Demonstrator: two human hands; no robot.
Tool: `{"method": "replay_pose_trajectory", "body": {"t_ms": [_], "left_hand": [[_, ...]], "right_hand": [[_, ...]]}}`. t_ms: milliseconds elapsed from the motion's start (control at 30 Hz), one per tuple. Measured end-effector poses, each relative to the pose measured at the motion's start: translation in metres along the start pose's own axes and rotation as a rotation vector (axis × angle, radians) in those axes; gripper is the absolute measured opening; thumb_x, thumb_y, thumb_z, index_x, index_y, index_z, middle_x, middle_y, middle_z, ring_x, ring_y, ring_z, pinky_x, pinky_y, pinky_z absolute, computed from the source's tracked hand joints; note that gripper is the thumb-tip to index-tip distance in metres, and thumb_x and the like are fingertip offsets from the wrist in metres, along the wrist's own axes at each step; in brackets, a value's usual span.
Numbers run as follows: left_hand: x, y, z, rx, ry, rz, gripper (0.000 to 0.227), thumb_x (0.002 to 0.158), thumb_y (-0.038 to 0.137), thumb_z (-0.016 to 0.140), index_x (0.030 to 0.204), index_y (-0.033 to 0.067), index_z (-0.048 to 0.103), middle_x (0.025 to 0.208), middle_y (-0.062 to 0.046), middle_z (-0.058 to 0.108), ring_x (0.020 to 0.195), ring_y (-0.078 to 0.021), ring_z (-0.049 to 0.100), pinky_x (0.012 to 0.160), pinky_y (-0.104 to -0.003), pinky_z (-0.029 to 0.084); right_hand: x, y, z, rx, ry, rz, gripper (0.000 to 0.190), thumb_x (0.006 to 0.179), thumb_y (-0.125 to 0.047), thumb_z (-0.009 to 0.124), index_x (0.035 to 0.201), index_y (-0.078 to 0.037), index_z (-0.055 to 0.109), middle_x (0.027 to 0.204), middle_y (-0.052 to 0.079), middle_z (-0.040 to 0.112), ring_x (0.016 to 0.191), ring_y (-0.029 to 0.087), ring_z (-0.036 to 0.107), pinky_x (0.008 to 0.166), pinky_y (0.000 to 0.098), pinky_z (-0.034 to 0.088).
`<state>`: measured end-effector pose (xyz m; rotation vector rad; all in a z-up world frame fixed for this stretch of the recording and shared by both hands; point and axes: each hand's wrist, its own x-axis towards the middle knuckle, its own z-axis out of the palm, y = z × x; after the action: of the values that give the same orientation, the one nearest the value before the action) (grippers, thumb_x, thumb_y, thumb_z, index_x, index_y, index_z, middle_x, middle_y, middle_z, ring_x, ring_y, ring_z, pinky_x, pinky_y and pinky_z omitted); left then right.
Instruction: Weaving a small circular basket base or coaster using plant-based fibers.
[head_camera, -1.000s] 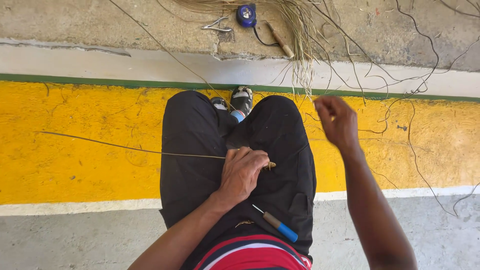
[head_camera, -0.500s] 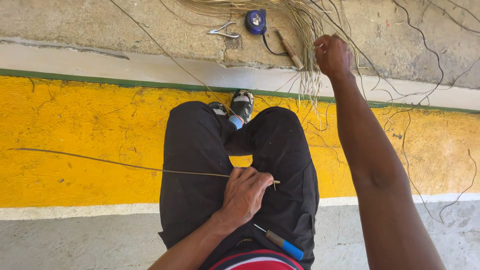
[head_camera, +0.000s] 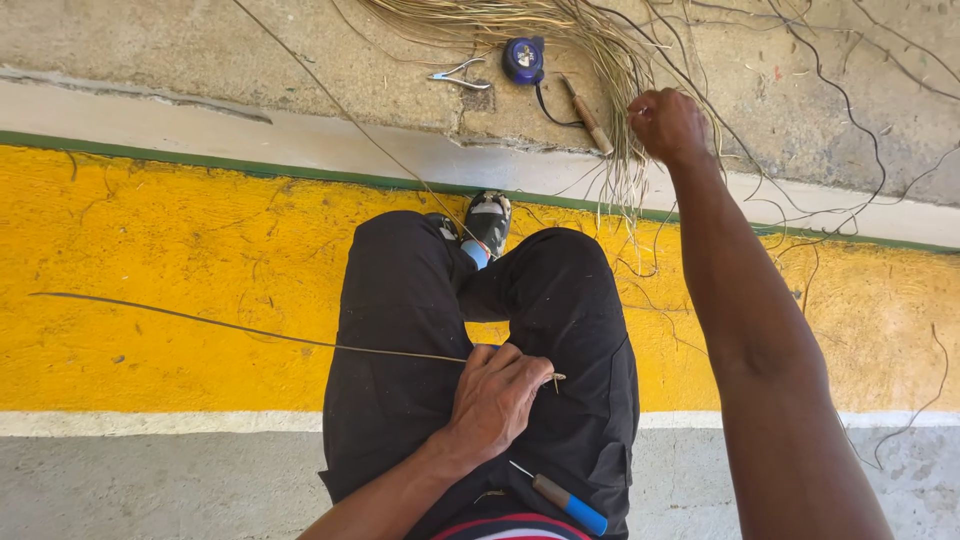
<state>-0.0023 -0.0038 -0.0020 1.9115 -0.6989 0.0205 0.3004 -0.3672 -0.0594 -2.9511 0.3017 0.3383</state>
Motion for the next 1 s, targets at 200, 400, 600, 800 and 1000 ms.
{"method": "replay_pose_trajectory", "body": {"t_ms": [200,400,600,800,1000], "left_hand": [[-0.001,-0.001,-0.002,0.005,0.018,0.003,0.026,0.090,0.004,0.075,0.111,0.0091,0.059,0.090,0.001,0.070,0.082,-0.0176,0.059,0.077,-0.037,0.040],[-0.001,-0.002,0.003,0.012,0.021,0.006,0.024,0.091,0.006,0.075,0.109,0.0100,0.059,0.089,0.001,0.070,0.081,-0.0175,0.059,0.076,-0.037,0.039],[-0.001,-0.003,0.002,0.012,0.031,0.016,0.024,0.087,0.005,0.074,0.106,0.0109,0.061,0.089,0.002,0.072,0.080,-0.0180,0.060,0.074,-0.037,0.038],[0.000,-0.004,0.004,0.054,0.049,0.031,0.020,0.090,0.005,0.073,0.104,0.0107,0.061,0.088,0.002,0.071,0.079,-0.0185,0.060,0.075,-0.037,0.038],[0.000,-0.006,0.006,0.058,0.057,0.029,0.017,0.089,0.007,0.073,0.103,0.0106,0.063,0.085,0.003,0.071,0.078,-0.0180,0.059,0.075,-0.037,0.039]], "right_hand": [[0.008,0.011,0.013,0.064,0.014,0.071,0.017,0.105,-0.021,0.063,0.105,-0.017,0.079,0.098,0.008,0.075,0.077,0.017,0.066,0.074,0.0388,0.057],[-0.031,0.004,-0.061,0.938,-0.032,0.138,0.011,0.100,-0.020,0.071,0.107,-0.017,0.078,0.100,0.001,0.070,0.068,0.005,0.051,0.065,0.0231,0.055],[-0.047,0.023,-0.078,0.590,0.128,0.059,0.015,0.102,-0.026,0.069,0.107,-0.012,0.074,0.099,-0.001,0.071,0.081,0.004,0.062,0.067,0.0286,0.056],[-0.094,0.027,-0.072,0.912,0.019,0.072,0.015,0.111,-0.023,0.059,0.105,-0.010,0.064,0.086,0.003,0.068,0.076,0.014,0.059,0.077,0.0306,0.052],[-0.143,0.010,-0.076,0.832,-0.171,0.089,0.012,0.103,-0.011,0.060,0.115,-0.010,0.063,0.092,0.008,0.072,0.078,0.014,0.062,0.077,0.0306,0.054]]}}
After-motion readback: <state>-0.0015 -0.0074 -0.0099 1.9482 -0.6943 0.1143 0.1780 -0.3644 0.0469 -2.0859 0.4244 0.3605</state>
